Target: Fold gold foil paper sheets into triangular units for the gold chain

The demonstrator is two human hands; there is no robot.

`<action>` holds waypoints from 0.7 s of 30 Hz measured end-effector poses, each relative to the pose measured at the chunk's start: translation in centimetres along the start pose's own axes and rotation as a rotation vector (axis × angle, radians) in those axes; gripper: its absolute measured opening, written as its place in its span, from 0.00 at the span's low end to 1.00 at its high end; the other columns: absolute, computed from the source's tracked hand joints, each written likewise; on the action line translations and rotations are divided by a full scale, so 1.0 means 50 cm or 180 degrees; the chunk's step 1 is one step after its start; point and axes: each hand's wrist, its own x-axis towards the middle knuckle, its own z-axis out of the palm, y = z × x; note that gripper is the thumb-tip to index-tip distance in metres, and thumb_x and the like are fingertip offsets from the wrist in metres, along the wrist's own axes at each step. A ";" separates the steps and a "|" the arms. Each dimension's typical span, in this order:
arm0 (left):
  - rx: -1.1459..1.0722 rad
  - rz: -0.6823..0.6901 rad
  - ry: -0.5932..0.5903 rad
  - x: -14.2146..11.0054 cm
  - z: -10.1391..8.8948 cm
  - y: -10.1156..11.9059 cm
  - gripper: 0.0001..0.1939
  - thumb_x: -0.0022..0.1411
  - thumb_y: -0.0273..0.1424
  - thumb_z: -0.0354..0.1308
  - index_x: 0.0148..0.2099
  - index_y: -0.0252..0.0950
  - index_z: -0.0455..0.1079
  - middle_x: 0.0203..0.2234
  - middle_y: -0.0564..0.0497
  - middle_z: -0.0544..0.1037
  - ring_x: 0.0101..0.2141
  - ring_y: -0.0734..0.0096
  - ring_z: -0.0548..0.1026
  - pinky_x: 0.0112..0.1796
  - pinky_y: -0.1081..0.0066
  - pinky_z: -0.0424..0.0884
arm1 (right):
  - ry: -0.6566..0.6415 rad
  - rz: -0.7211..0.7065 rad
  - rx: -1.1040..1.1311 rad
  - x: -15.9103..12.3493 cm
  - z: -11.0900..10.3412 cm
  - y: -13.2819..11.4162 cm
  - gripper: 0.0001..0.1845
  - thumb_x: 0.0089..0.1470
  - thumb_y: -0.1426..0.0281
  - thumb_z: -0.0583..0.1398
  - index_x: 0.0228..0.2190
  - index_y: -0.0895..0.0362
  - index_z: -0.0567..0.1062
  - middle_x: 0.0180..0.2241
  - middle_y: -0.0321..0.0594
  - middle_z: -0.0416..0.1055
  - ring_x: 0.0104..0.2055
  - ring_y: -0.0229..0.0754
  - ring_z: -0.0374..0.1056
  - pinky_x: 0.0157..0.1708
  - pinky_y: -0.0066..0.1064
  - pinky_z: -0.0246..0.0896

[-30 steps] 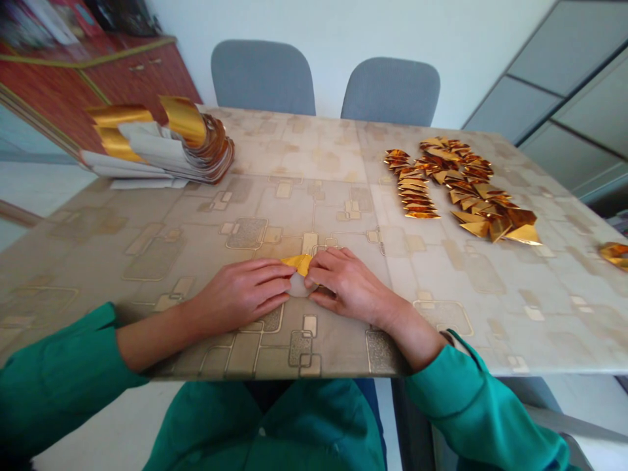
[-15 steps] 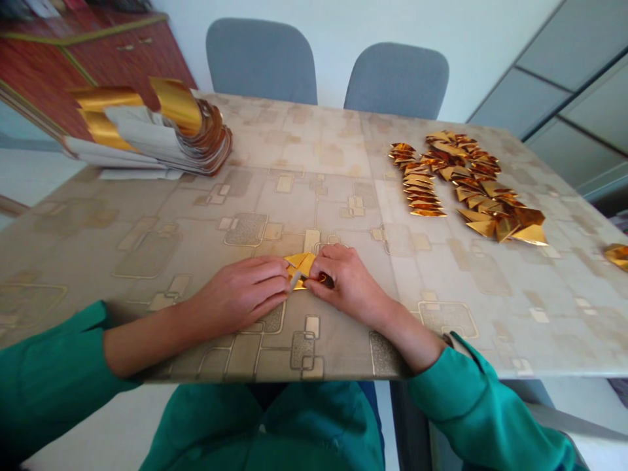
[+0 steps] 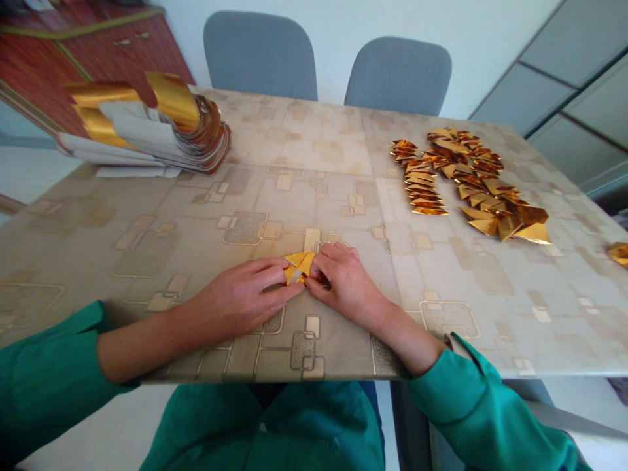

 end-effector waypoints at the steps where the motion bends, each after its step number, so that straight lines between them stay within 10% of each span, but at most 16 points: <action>1: -0.0010 0.0016 -0.0005 0.000 0.000 0.000 0.14 0.69 0.25 0.50 0.53 0.29 0.71 0.38 0.43 0.74 0.43 0.58 0.73 0.49 0.59 0.74 | 0.0010 -0.0008 -0.0003 0.000 0.001 0.001 0.11 0.57 0.74 0.60 0.24 0.55 0.65 0.27 0.36 0.65 0.32 0.39 0.60 0.34 0.32 0.50; 21: 0.0078 -0.0118 0.0046 -0.001 -0.009 0.003 0.14 0.66 0.26 0.51 0.50 0.32 0.74 0.36 0.42 0.72 0.40 0.58 0.72 0.42 0.60 0.76 | -0.0009 0.0010 0.0248 0.001 -0.003 0.004 0.13 0.62 0.68 0.61 0.26 0.56 0.67 0.27 0.36 0.66 0.32 0.39 0.61 0.33 0.32 0.52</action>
